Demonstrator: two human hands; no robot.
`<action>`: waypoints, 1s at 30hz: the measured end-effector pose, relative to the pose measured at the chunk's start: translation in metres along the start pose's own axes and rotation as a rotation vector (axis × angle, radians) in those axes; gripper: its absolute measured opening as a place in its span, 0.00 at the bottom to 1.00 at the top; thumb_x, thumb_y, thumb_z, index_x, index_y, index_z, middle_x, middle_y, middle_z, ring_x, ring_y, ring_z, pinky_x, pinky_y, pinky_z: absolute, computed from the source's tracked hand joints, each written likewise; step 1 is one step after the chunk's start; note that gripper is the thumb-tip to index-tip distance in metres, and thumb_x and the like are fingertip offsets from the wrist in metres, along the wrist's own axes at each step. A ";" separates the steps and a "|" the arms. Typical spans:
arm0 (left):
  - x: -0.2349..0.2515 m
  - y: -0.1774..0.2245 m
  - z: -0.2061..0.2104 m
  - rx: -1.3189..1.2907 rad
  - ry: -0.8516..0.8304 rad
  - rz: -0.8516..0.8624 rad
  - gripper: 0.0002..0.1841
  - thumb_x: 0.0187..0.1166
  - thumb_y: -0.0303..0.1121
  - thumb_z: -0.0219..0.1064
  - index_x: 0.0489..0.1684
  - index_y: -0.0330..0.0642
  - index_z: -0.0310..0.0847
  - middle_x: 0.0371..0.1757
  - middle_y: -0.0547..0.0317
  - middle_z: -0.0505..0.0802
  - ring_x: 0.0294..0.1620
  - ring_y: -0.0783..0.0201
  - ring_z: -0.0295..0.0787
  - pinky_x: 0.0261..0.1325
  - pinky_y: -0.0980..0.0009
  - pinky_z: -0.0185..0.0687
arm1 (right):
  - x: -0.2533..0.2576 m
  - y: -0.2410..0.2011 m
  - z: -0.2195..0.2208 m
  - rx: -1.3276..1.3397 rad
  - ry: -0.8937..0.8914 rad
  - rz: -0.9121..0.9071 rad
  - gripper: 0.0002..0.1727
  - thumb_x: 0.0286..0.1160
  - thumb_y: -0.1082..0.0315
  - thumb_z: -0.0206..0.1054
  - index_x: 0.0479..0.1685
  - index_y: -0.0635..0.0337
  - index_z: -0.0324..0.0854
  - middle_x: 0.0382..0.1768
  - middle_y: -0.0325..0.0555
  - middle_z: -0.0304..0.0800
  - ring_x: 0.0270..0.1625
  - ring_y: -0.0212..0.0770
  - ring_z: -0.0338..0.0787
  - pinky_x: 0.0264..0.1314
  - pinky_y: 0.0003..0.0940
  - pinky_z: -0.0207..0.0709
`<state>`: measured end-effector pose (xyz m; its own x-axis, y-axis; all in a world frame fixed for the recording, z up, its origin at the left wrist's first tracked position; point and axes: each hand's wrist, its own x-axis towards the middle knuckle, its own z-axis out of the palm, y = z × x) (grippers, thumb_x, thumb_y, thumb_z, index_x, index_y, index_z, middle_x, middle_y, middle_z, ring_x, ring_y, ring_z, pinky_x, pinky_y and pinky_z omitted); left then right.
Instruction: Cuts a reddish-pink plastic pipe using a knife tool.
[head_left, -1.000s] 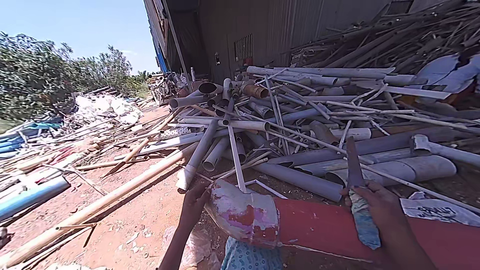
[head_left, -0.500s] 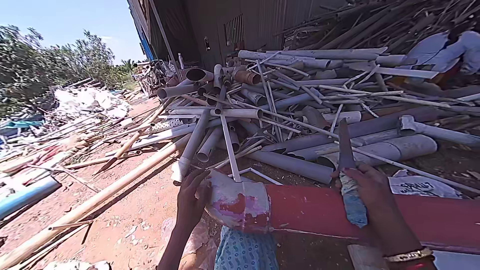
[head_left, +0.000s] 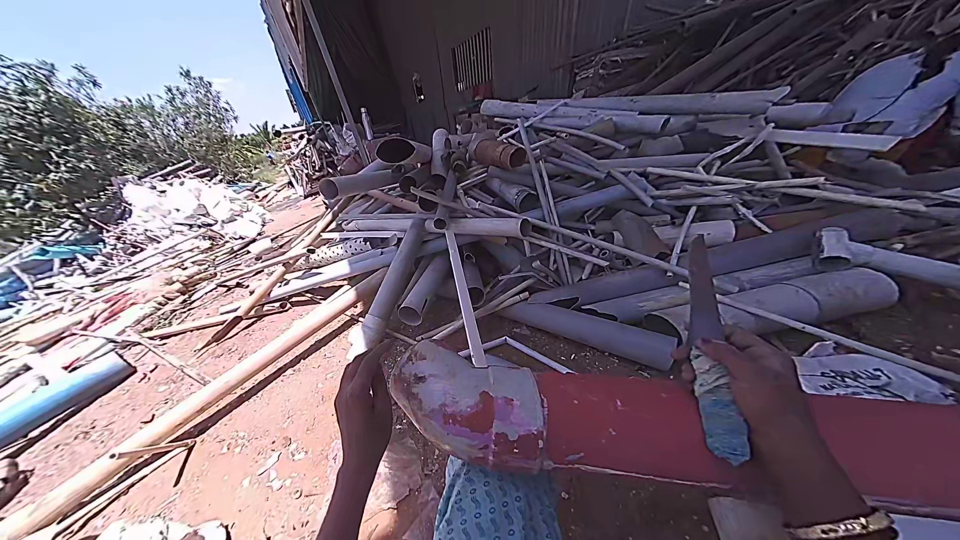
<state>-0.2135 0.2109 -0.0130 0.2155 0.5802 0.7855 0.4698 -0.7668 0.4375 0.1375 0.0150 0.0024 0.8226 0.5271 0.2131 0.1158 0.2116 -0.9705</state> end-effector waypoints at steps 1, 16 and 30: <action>0.000 -0.003 -0.002 -0.004 -0.042 -0.019 0.20 0.80 0.20 0.50 0.61 0.26 0.86 0.56 0.34 0.93 0.58 0.40 0.90 0.63 0.49 0.82 | 0.000 0.000 0.000 -0.004 -0.001 -0.002 0.09 0.83 0.74 0.50 0.49 0.58 0.75 0.22 0.30 0.89 0.16 0.24 0.84 0.17 0.18 0.78; 0.001 0.000 -0.004 0.049 -0.173 -0.039 0.14 0.79 0.22 0.59 0.52 0.29 0.91 0.44 0.40 0.96 0.41 0.46 0.95 0.49 0.50 0.88 | 0.001 0.003 0.000 -0.036 -0.001 -0.012 0.09 0.83 0.73 0.50 0.50 0.58 0.75 0.22 0.28 0.88 0.16 0.22 0.83 0.17 0.17 0.77; 0.064 0.013 -0.032 0.317 -0.810 0.122 0.14 0.85 0.23 0.57 0.55 0.29 0.90 0.46 0.33 0.94 0.50 0.33 0.93 0.57 0.37 0.80 | -0.001 0.001 0.001 -0.033 -0.002 -0.014 0.09 0.82 0.74 0.49 0.49 0.58 0.75 0.21 0.26 0.87 0.16 0.21 0.82 0.17 0.16 0.76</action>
<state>-0.2215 0.2294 0.0572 0.7646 0.6079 0.2141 0.5935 -0.7936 0.1339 0.1363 0.0153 0.0016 0.8196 0.5260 0.2272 0.1459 0.1919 -0.9705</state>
